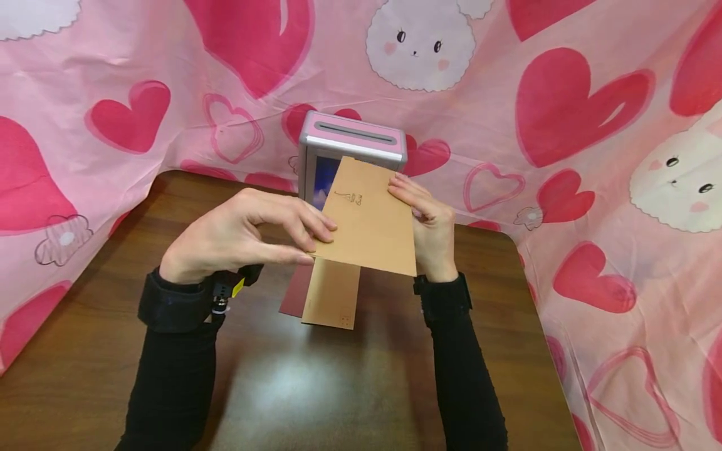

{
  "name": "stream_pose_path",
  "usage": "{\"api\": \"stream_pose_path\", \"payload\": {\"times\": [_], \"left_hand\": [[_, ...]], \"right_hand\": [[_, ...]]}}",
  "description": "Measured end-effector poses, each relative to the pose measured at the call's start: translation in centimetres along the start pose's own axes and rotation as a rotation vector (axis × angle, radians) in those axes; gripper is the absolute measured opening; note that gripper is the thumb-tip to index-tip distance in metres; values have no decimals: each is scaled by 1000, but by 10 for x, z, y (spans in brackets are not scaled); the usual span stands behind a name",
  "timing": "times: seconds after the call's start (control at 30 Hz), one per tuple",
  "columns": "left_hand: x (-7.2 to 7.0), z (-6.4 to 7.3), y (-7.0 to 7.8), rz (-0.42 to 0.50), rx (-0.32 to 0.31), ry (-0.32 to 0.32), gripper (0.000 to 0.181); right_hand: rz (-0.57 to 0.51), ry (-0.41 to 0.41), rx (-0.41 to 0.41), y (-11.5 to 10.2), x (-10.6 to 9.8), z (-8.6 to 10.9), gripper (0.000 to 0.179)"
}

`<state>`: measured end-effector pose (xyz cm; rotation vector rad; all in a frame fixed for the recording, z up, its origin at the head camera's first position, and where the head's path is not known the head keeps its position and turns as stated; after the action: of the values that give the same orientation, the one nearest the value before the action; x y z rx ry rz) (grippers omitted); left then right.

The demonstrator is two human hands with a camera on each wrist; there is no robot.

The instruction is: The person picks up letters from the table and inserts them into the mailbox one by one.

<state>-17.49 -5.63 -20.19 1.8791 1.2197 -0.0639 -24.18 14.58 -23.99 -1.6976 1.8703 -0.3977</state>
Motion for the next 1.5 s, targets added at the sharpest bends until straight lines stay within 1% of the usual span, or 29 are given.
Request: {"api": "stream_pose_path", "payload": {"times": [0.07,0.1,0.17,0.2,0.27,0.33,0.4,0.47,0.53,0.6,0.63,0.67,0.8,0.87,0.93,1.03,1.13,1.23,1.3,1.37,1.43,1.5], "left_hand": [[-9,-6,6,-12,22,53,33],[-14,-9,8,-21,22,85,32],[-26,-17,10,-53,16,148,28],[-32,-22,10,-67,9,180,25],[-45,-30,7,-88,-8,248,18],[-58,-37,4,-112,-21,323,15],[-70,-42,0,-125,-30,401,15],[-80,-45,-5,-135,-56,483,17],[-86,-49,-7,-188,-83,550,18],[-89,-53,-7,-223,-86,592,18],[-90,-55,-6,-254,-76,603,17],[-90,-57,-3,-295,-52,609,17],[-90,-61,4,-422,72,628,16],[-92,-62,2,-459,95,647,15],[-96,-64,-4,-485,96,667,16],[-102,-67,-16,-508,79,688,17],[-104,-73,-25,-541,80,676,17],[-105,-80,-29,-579,96,658,18],[-106,-84,-30,-602,103,654,18],[-108,-86,-31,-619,96,657,19],[-112,-88,-33,-620,74,671,19],[-116,-89,-36,-623,50,681,20]], "right_hand": [[-1,-24,-37,-3,0,-15,26],[-4,-35,-48,-3,0,-22,26],[-20,-49,-43,0,0,-38,26],[-32,-55,-29,2,0,-45,27],[-56,-63,24,9,1,-58,27],[-78,-52,118,15,3,-69,25],[-90,-52,212,22,7,-77,23],[-71,-57,289,27,12,-82,22],[-29,-77,310,30,16,-86,22],[3,-97,306,33,19,-90,23],[13,-98,302,35,20,-92,23],[19,-100,295,37,21,-93,22],[13,-101,302,47,21,-97,22],[7,-101,313,52,21,-99,21],[0,-105,328,57,22,-100,22],[-2,-118,351,63,24,-101,22],[6,-130,384,69,24,-101,23],[22,-131,404,71,22,-100,23],[41,-124,401,68,20,-100,24],[47,-105,367,58,18,-103,26],[28,-54,329,45,15,-108,30],[18,16,269,28,8,-115,37]]}}
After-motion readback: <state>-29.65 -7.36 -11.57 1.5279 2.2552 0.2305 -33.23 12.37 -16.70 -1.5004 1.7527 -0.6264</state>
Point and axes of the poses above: each hand's wrist, its own z-axis away from the middle knuckle, its own x-axis out of the palm, y = z × x, the point moved 10 cm from there along -z, towards the middle knuckle, and after that the axes turned 7 degrees about -z, right-handed, at the moved point
